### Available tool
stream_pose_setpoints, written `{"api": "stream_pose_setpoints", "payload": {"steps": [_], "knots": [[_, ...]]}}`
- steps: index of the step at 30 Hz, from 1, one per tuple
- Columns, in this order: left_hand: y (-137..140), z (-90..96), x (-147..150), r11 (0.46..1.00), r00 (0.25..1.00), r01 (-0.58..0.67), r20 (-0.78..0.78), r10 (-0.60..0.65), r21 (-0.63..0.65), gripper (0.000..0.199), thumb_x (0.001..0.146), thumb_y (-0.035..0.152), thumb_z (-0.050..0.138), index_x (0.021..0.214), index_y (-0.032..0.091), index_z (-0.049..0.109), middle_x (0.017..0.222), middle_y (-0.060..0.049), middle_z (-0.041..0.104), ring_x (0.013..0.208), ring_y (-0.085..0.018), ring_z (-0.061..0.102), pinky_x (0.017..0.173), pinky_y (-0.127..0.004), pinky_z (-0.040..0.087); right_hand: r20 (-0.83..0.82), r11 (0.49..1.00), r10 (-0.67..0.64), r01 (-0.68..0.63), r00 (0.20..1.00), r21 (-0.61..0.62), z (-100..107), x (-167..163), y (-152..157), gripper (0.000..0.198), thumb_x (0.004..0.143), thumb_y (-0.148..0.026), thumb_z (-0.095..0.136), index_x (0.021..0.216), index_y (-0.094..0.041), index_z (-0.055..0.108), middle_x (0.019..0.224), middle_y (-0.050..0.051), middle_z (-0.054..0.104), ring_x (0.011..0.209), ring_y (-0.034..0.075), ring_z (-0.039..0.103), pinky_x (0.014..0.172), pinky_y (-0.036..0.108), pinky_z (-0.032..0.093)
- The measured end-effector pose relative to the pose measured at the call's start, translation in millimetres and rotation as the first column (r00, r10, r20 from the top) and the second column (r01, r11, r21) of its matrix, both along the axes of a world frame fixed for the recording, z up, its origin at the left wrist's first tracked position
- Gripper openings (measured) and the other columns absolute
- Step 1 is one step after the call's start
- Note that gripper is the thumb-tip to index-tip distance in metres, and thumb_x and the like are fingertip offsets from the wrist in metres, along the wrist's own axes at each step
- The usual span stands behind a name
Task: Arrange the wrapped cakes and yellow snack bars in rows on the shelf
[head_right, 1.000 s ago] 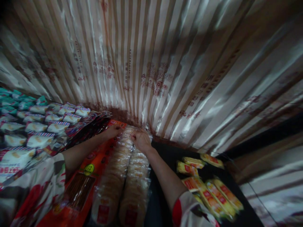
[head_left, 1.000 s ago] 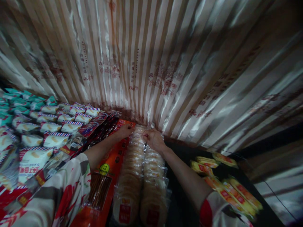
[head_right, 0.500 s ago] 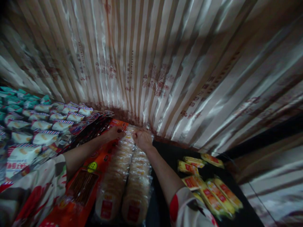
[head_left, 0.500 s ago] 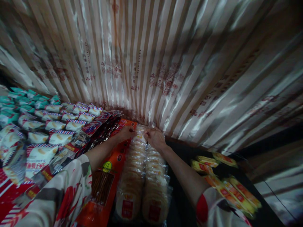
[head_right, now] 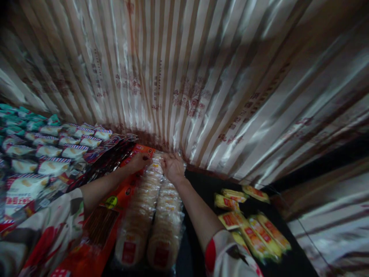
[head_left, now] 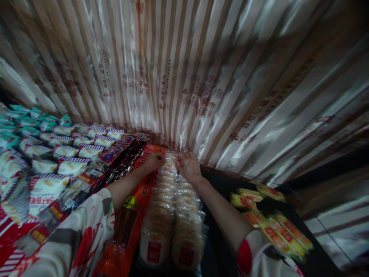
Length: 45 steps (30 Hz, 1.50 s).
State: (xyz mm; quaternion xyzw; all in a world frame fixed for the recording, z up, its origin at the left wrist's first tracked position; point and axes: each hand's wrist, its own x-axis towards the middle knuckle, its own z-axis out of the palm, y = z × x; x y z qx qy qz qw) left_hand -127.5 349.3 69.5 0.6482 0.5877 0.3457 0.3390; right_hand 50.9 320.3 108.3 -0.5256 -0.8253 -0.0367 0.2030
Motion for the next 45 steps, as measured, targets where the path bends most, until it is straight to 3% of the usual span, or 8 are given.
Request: {"api": "stream_pose_setpoints", "payload": {"steps": [3,8,13,20,24,32,38,45], "knots": [[-1.0,1.7,-0.1,1.0,1.0,0.012,-0.021,-0.011,0.011,0.012,0.067,0.02,0.056,0.06,0.013,0.062,0.056,0.003,0.055,0.055,-0.008,0.045,0.052,-0.019,0.034,-0.001,0.994,0.102,-0.102,0.995,0.049,2.7,4.4,-6.5,0.018,0.087,-0.03,0.049,0.089,-0.02,0.064,0.086,0.006,0.064,0.089,0.02,0.049,0.085,0.031,0.035],[-0.5,0.3,0.7,1.0,1.0,-0.006,-0.03,0.006,0.002,0.01,0.067,0.02,0.056,0.063,0.013,0.061,0.059,0.002,0.056,0.055,-0.009,0.046,0.053,-0.02,0.034,-0.006,0.977,0.202,-0.202,0.979,-0.067,-5.0,13.9,-6.6,0.017,0.085,-0.033,0.054,0.078,-0.022,0.065,0.075,0.002,0.064,0.08,0.017,0.051,0.081,0.031,0.034],[-1.5,0.1,1.2,1.0,1.0,-0.023,-0.019,0.022,-0.002,0.008,0.066,0.019,0.057,0.064,0.013,0.062,0.059,0.001,0.057,0.056,-0.009,0.047,0.054,-0.021,0.034,-0.093,0.956,0.266,-0.275,0.96,-0.103,-19.2,14.0,2.0,0.012,0.079,-0.03,0.063,0.072,-0.02,0.065,0.069,0.0,0.064,0.073,0.015,0.053,0.079,0.031,0.034],[-2.1,-2.5,0.7,1.0,0.999,-0.017,0.031,0.018,-0.02,0.011,0.066,0.022,0.059,0.066,0.012,0.062,0.06,0.001,0.059,0.054,-0.009,0.048,0.053,-0.02,0.035,-0.157,0.957,0.245,-0.264,0.957,-0.118,-20.8,12.9,0.8,0.01,0.078,-0.018,0.057,0.07,-0.019,0.062,0.066,-0.002,0.062,0.067,0.013,0.053,0.076,0.028,0.036],[-3.6,-2.1,0.0,0.999,0.998,-0.017,0.056,0.019,-0.027,0.011,0.067,0.023,0.059,0.064,0.013,0.061,0.06,0.001,0.059,0.055,-0.01,0.049,0.052,-0.02,0.036,-0.114,0.967,0.195,-0.21,0.974,-0.142,-14.9,11.4,-3.9,0.009,0.079,-0.016,0.055,0.073,-0.019,0.061,0.066,0.0,0.062,0.071,0.015,0.055,0.076,0.028,0.036],[-19.6,9.5,-3.8,0.991,0.989,-0.13,0.072,0.129,0.009,0.012,0.072,0.027,0.059,0.069,0.016,0.057,0.063,-0.001,0.059,0.058,-0.011,0.051,0.056,-0.022,0.039,-0.048,0.986,0.075,-0.082,0.996,-0.149,-11.2,7.2,-11.2,0.011,0.083,-0.019,0.05,0.076,-0.019,0.059,0.074,0.002,0.064,0.081,0.018,0.054,0.083,0.031,0.032],[-30.8,10.1,-7.1,0.996,0.972,0.083,0.221,-0.079,-0.011,0.01,0.068,0.025,0.059,0.067,0.015,0.057,0.061,0.001,0.057,0.057,-0.01,0.05,0.056,-0.021,0.04,-0.028,0.99,0.047,-0.051,0.998,-0.135,-10.9,6.0,-11.3,0.012,0.083,-0.021,0.049,0.077,-0.019,0.059,0.076,0.002,0.065,0.082,0.018,0.054,0.083,0.03,0.031],[-28.1,2.2,-2.7,1.0,0.994,-0.001,0.113,0.002,-0.011,0.002,0.068,0.016,0.055,0.068,0.016,0.057,0.064,0.002,0.059,0.061,-0.01,0.052,0.06,-0.02,0.041,-0.023,0.991,0.022,-0.025,0.999,-0.134,-12.1,4.3,-11.1,0.012,0.082,-0.02,0.049,0.076,-0.02,0.06,0.073,0.002,0.064,0.078,0.017,0.053,0.083,0.03,0.031]]}}
